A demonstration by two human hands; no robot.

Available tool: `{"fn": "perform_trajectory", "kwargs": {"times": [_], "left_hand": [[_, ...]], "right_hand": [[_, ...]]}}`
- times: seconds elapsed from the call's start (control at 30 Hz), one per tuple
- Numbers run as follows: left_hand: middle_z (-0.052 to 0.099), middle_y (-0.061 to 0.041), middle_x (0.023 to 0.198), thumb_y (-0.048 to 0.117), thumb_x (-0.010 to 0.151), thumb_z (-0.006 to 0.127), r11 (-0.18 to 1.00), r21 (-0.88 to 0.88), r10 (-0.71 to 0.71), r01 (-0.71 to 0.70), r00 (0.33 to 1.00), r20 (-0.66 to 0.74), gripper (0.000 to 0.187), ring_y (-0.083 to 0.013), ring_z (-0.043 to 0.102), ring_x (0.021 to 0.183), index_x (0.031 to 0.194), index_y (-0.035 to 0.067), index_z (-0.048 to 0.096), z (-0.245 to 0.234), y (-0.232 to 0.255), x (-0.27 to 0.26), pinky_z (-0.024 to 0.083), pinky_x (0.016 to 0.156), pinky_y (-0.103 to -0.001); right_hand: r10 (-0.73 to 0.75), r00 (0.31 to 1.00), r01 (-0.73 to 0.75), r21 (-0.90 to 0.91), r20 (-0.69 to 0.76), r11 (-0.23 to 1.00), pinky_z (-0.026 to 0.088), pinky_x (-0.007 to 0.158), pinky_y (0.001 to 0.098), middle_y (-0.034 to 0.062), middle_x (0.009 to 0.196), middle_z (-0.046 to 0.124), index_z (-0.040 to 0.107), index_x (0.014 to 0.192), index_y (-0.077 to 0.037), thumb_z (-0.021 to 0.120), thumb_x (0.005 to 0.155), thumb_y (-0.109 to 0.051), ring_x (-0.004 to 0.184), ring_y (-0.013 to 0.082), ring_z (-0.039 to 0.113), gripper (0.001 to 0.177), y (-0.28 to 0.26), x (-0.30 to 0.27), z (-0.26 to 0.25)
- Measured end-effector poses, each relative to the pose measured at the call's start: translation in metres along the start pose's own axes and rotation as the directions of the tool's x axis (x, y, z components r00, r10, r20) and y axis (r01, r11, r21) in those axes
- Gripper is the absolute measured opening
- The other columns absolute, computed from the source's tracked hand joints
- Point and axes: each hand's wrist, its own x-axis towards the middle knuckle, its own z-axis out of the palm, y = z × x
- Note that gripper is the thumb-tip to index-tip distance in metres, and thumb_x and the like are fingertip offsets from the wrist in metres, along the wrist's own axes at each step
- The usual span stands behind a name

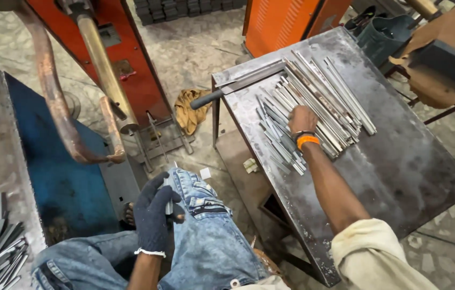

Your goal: The recorder is assembling and spot-welding small rectangular metal frames from pre-cut metal strips.

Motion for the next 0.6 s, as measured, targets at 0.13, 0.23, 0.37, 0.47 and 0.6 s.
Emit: {"fn": "perform_trajectory", "kwargs": {"times": [0.13, 0.23, 0.37, 0.47, 0.6], "left_hand": [[0.063, -0.007, 0.069, 0.014, 0.089, 0.064, 0.998, -0.049, 0.026, -0.027, 1.000, -0.011, 0.045, -0.0136, 0.052, 0.041, 0.131, -0.003, 0.063, -0.023, -0.009, 0.007, 0.041, 0.037, -0.028], [0.062, -0.003, 0.070, 0.015, 0.092, 0.064, 0.991, 0.043, 0.131, -0.128, 0.987, -0.089, 0.040, -0.0078, 0.051, 0.048, 0.128, -0.003, 0.067, -0.032, -0.003, 0.004, 0.036, 0.040, -0.024], [0.057, -0.002, 0.067, 0.013, 0.094, 0.063, 0.976, 0.110, 0.209, -0.188, 0.952, -0.224, 0.035, -0.0069, 0.046, 0.048, 0.125, 0.000, 0.070, -0.030, 0.021, -0.008, 0.034, 0.040, -0.024], [0.057, -0.001, 0.067, 0.011, 0.095, 0.062, 0.950, 0.191, 0.294, -0.247, 0.916, -0.274, 0.033, -0.0064, 0.045, 0.049, 0.125, 0.001, 0.071, -0.030, 0.038, -0.019, 0.034, 0.042, -0.024], [0.063, 0.003, 0.078, 0.005, 0.094, 0.064, 0.874, 0.199, 0.483, -0.444, 0.841, -0.244, 0.035, -0.0028, 0.047, 0.058, 0.128, 0.000, 0.068, -0.019, 0.071, -0.031, 0.037, 0.049, -0.022]], "right_hand": [[0.063, 0.986, -0.043, 0.135, -0.154, 0.990, 0.052, 0.078, 0.0518, 0.0188, 0.088, 0.073, 0.074, 0.095, -0.006, 0.073, 0.092, -0.013, 0.085, 0.0398, 0.070, 0.008, 0.001, -0.012, -0.035], [-0.052, 0.912, 0.199, 0.327, -0.407, 0.924, 0.054, 0.079, 0.0433, 0.0135, 0.091, 0.072, 0.067, 0.103, -0.004, 0.067, 0.099, -0.004, 0.084, 0.0311, 0.070, 0.004, -0.015, -0.033, -0.079], [0.101, 0.995, -0.041, 0.965, 0.016, 0.259, 0.050, 0.054, 0.0259, 0.0045, 0.086, 0.066, 0.061, 0.121, -0.005, 0.053, 0.103, -0.018, 0.062, 0.0122, 0.059, 0.024, -0.094, -0.063, -0.158], [-0.051, 0.987, -0.149, 0.983, 0.155, 0.108, 0.045, 0.050, 0.0221, 0.0010, 0.085, 0.066, 0.059, 0.124, -0.008, 0.056, 0.105, -0.026, 0.059, 0.0079, 0.055, 0.026, -0.157, -0.077, -0.180], [-0.310, 0.946, 0.220, 0.888, -0.093, 0.404, 0.047, 0.062, 0.0278, 0.0063, 0.084, 0.062, 0.066, 0.118, -0.001, 0.067, 0.106, -0.021, 0.071, 0.0118, 0.055, 0.023, -0.232, -0.098, -0.198]]}}
